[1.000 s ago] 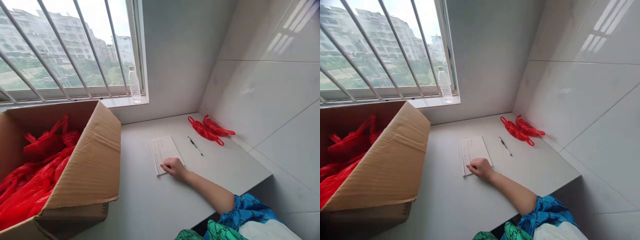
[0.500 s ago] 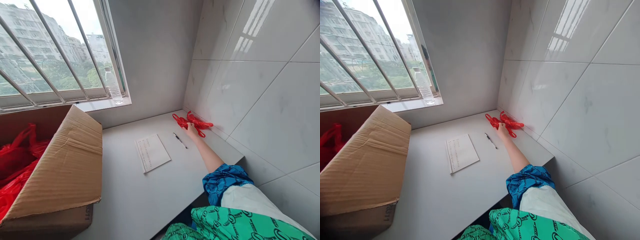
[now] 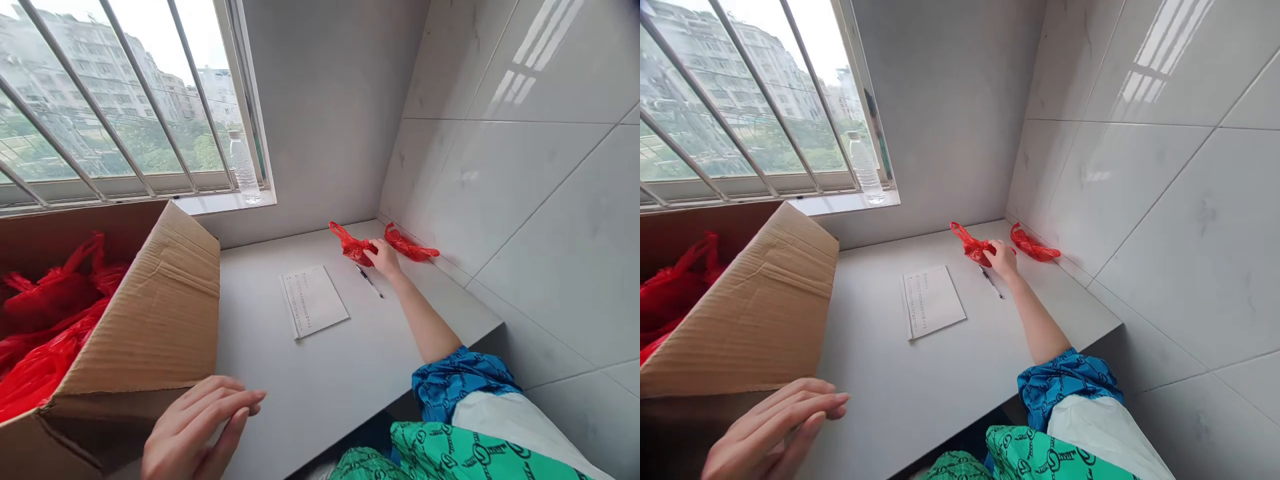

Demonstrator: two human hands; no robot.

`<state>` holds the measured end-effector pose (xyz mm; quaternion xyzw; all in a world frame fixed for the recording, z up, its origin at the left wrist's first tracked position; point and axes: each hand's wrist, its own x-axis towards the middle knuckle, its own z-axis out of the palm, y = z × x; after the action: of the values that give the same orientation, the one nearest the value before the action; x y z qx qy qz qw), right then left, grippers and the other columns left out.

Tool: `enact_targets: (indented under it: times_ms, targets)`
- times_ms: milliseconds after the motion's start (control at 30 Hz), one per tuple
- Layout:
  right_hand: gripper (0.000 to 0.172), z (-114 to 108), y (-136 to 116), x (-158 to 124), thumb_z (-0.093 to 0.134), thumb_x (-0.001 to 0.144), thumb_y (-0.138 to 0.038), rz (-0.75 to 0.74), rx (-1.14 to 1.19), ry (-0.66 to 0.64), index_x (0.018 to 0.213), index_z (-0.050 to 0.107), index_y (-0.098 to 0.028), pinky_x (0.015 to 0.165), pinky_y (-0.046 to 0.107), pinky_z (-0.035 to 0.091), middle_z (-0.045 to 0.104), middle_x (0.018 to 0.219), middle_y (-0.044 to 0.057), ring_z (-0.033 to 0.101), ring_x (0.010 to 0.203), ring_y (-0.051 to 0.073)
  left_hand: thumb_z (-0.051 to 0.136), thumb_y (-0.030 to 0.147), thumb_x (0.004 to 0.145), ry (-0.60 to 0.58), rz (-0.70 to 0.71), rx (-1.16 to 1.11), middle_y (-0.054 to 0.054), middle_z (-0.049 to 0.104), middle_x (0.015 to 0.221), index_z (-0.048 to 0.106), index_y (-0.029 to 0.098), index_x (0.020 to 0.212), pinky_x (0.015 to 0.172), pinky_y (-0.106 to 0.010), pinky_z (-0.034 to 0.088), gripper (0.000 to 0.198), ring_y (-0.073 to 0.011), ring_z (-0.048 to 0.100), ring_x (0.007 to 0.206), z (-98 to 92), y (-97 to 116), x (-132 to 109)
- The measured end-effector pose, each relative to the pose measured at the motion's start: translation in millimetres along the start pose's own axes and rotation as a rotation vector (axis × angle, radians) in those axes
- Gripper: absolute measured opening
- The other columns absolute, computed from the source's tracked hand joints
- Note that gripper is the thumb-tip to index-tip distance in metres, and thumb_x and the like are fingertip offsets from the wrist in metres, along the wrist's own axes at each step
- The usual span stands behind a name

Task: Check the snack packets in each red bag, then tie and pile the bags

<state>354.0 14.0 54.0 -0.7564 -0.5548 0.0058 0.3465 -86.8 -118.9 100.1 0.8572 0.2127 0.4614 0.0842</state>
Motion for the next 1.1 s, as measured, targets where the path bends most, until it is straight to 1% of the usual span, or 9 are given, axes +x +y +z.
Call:
enact_targets:
  times_ms: [100,233,333,433,600,700,800,933,1100]
  targets:
    - [0.027,-1.2,-38.2,-18.2,0.052,0.092,-0.023,-0.216,0.119,-0.074,0.115,0.066,-0.029,0.077,0.028,0.050,0.065,0.111,0.003,0.064,0.088,0.016,0.055,0.010,0.089,-0.016,-0.075,-0.067,0.002,0.071,0.073,0.068,0.026,0.101,0.062,-0.025,0.054,0.024,-0.0139,0.067,0.069,24.5,-8.8,13.3]
    - [0.042,11.8,-66.1,-52.3,0.058,0.089,-0.026,-0.460,0.344,-0.319,0.130,0.058,-0.033,0.067,0.027,0.053,0.058,0.129,0.003,0.066,0.091,0.016,0.054,0.021,0.096,0.057,-0.312,-0.074,-0.001,0.072,0.094,0.067,0.024,0.108,0.078,-0.026,0.053,0.018,-0.0146,0.068,0.087,54.8,-27.7,29.5]
    - [0.041,25.5,-68.0,-71.8,0.060,0.089,-0.029,-0.418,0.394,-0.430,0.129,0.057,-0.030,0.068,0.029,0.055,0.057,0.131,0.005,0.068,0.089,0.016,0.052,0.031,0.098,0.062,-0.470,-0.054,-0.004,0.069,0.107,0.067,0.024,0.112,0.076,-0.027,0.054,0.021,-0.0176,0.066,0.098,77.8,-45.8,37.1]
    - [0.023,36.3,-64.5,-82.7,0.056,0.092,-0.031,-0.366,0.418,-0.472,0.113,0.065,-0.026,0.071,0.031,0.054,0.070,0.103,0.004,0.068,0.088,0.018,0.051,0.037,0.097,-0.051,-0.560,0.037,-0.005,0.067,0.112,0.067,0.026,0.113,0.066,-0.027,0.053,0.025,-0.0205,0.064,0.100,104.6,-63.5,37.3]
    - [0.014,54.8,-64.5,-93.9,0.059,0.092,-0.031,-0.358,0.411,-0.520,0.104,0.063,-0.025,0.068,0.030,0.052,0.071,0.101,0.001,0.067,0.082,0.016,0.057,0.033,0.093,-0.220,-0.481,0.164,-0.006,0.066,0.115,0.066,0.027,0.112,0.082,-0.037,0.054,0.022,-0.0242,0.060,0.108,144.7,-82.8,20.5]
    - [0.014,65.1,-68.6,-100.6,0.060,0.090,-0.028,-0.361,0.416,-0.531,0.103,0.060,-0.026,0.068,0.029,0.051,0.070,0.102,0.001,0.066,0.083,0.016,0.060,0.028,0.091,-0.241,-0.467,0.152,-0.006,0.067,0.114,0.066,0.025,0.103,0.084,-0.037,0.053,0.014,-0.0236,0.059,0.107,151.9,-87.3,12.0]
    - [0.016,67.9,-74.2,-105.6,0.061,0.088,-0.027,-0.338,0.486,-0.546,0.103,0.058,-0.026,0.068,0.029,0.051,0.069,0.097,0.000,0.065,0.082,0.016,0.058,0.033,0.093,-0.177,-0.550,0.074,-0.004,0.069,0.101,0.062,0.022,0.092,0.082,-0.036,0.052,0.012,-0.0209,0.063,0.097,148.1,-88.1,11.3]
    - [0.022,64.2,-80.5,-109.4,0.061,0.088,-0.028,-0.309,0.619,-0.646,0.109,0.055,-0.027,0.067,0.028,0.051,0.069,0.089,-0.002,0.064,0.074,0.014,0.062,0.041,0.090,-0.077,-0.709,-0.066,-0.003,0.071,0.096,0.059,0.022,0.103,0.074,-0.032,0.053,0.023,-0.0182,0.068,0.085,144.8,-88.8,13.7]
    - [0.027,66.8,-84.0,-112.0,0.064,0.088,-0.032,-0.362,0.533,-0.616,0.113,0.057,-0.027,0.066,0.030,0.050,0.069,0.085,-0.003,0.062,0.068,0.014,0.060,0.033,0.091,-0.118,-0.684,-0.080,-0.002,0.074,0.089,0.065,0.024,0.106,0.085,-0.036,0.053,0.018,-0.0184,0.069,0.084,148.8,-89.8,11.5]
